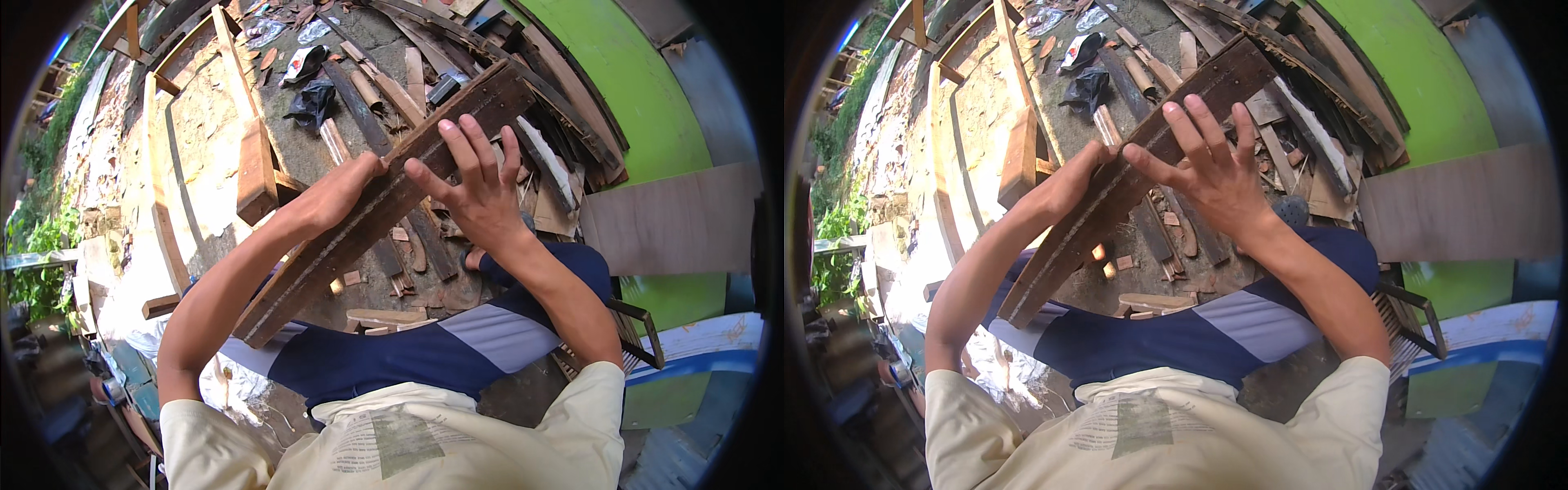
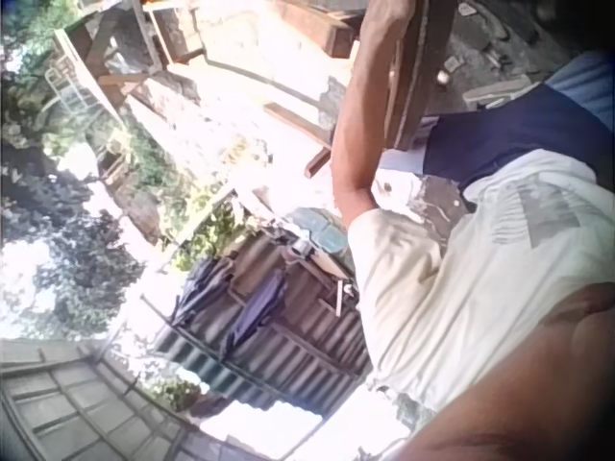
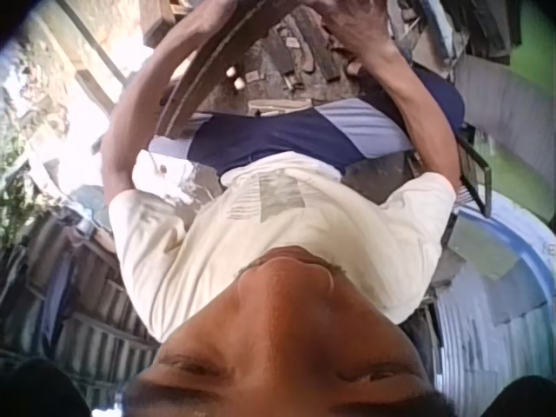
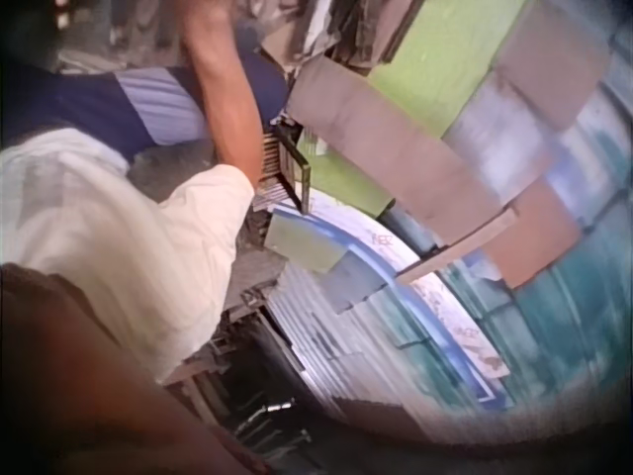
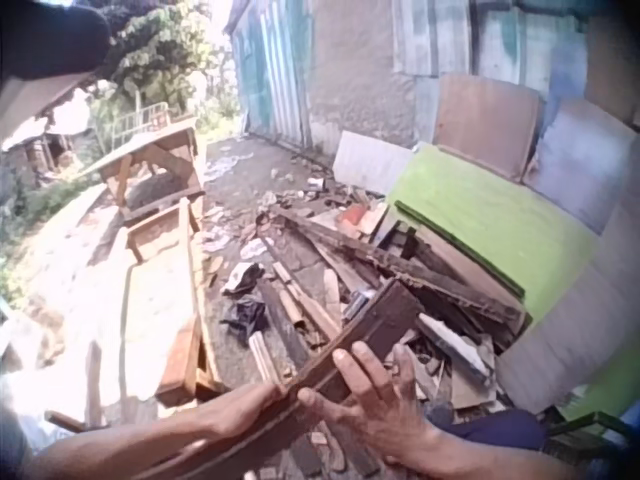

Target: The person sits on the ground and uses a hammer to remove nails from a wooden plank. They then use a chisel to scrape the surface of the wood and remove debris.

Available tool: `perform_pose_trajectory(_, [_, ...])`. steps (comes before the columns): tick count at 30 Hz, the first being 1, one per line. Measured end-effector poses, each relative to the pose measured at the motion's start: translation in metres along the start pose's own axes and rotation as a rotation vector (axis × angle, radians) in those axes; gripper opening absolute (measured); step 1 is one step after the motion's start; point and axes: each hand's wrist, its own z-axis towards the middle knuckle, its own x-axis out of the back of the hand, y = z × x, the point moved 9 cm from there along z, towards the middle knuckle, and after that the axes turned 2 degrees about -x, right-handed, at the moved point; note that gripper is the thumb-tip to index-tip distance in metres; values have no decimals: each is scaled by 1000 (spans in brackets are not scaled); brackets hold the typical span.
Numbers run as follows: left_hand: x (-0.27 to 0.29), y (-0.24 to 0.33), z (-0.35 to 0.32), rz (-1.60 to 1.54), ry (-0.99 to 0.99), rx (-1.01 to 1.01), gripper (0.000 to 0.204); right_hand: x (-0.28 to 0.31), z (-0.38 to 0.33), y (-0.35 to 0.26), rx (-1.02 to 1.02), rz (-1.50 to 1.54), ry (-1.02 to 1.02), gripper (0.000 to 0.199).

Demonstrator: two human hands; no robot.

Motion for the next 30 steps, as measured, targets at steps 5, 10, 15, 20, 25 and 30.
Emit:
perform_pose_trajectory(5, [31,-23,38,-265,108,12,55,-4,11,86,-454,-92,-119,99])
perform_pose_trajectory(10, [48,-84,78,-370,243,-46,53,-69,-26,116,-611,-22,-576,74])
perform_pose_trajectory(15, [47,-184,102,-464,450,-89,49,-171,-92,40,-523,237,-1092,55])
perform_pose_trajectory(20, [14,-232,82,-477,498,-144,43,-243,-232,-39,-659,443,-1693,45])
perform_pose_trajectory(25, [15,-246,56,-458,576,-175,42,-255,-313,-132,-981,528,-1724,47])
perform_pose_trajectory(30, [27,-277,53,-448,567,-151,38,-265,-336,-116,-821,439,-1799,44])
